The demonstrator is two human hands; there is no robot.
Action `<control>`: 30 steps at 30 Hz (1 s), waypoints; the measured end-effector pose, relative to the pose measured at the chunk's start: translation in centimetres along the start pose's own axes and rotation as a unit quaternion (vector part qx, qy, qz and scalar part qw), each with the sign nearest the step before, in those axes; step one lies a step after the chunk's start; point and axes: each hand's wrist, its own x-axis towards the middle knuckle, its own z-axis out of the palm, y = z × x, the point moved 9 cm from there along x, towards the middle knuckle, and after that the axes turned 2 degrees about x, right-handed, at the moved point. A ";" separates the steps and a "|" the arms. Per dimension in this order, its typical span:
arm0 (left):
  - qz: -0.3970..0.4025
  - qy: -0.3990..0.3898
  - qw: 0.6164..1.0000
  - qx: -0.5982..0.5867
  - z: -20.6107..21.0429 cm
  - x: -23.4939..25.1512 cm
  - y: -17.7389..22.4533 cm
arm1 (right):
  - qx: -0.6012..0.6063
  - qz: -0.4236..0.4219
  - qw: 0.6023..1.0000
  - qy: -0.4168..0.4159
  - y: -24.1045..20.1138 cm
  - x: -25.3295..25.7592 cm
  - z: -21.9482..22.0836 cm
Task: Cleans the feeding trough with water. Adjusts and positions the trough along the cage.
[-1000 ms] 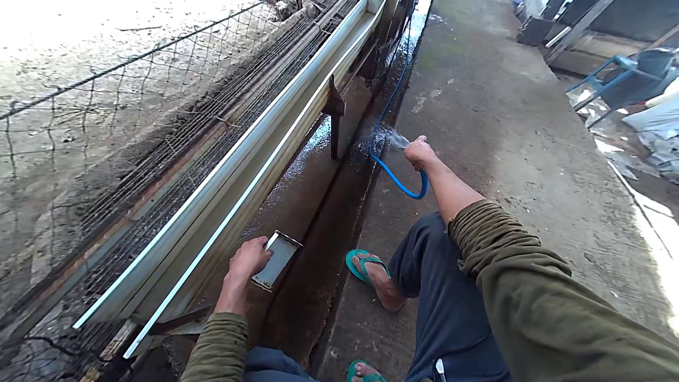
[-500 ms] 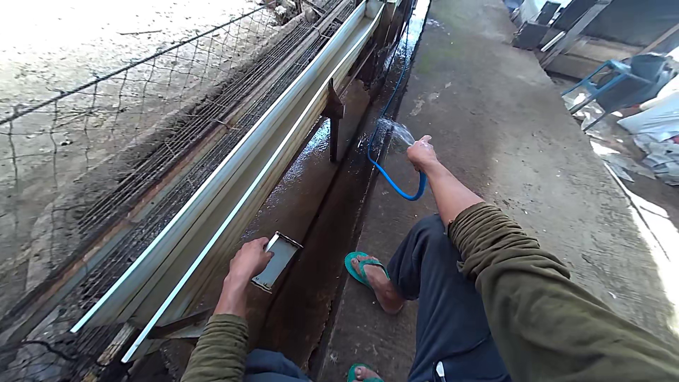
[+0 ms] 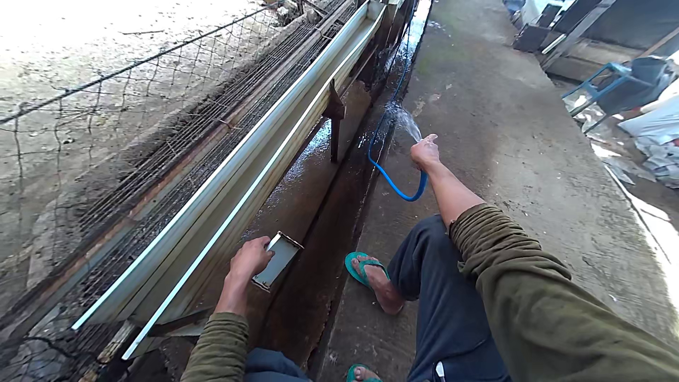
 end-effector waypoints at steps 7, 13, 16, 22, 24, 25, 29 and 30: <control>0.004 0.000 1.000 -0.002 0.0 -0.1 0.0 | 0.007 0.003 1.000 -0.002 0.0 0.0 0.0; 0.002 0.000 1.000 -0.004 -0.1 0.0 0.1 | 0.000 0.003 1.000 -0.008 0.3 0.3 0.3; 0.006 0.001 1.000 -0.006 -0.1 0.0 0.2 | -0.013 -0.001 0.999 -0.036 0.6 1.1 1.1; 0.006 -0.001 1.000 -0.003 0.0 0.2 0.1 | -0.067 0.011 0.992 -0.102 0.4 0.1 2.2; 0.005 -0.004 1.000 -0.004 0.0 0.4 0.1 | -0.085 0.008 0.988 -0.127 0.4 0.1 2.7; 0.004 -0.005 1.000 -0.002 0.1 0.5 0.1 | -0.092 0.005 0.987 -0.135 0.4 0.2 2.9; 0.008 -0.004 1.000 -0.003 0.0 0.7 0.2 | -0.083 0.009 0.988 -0.128 0.5 0.5 3.0; 0.009 -0.004 1.000 -0.003 0.1 0.8 0.2 | -0.080 0.010 0.990 -0.117 0.5 0.4 2.7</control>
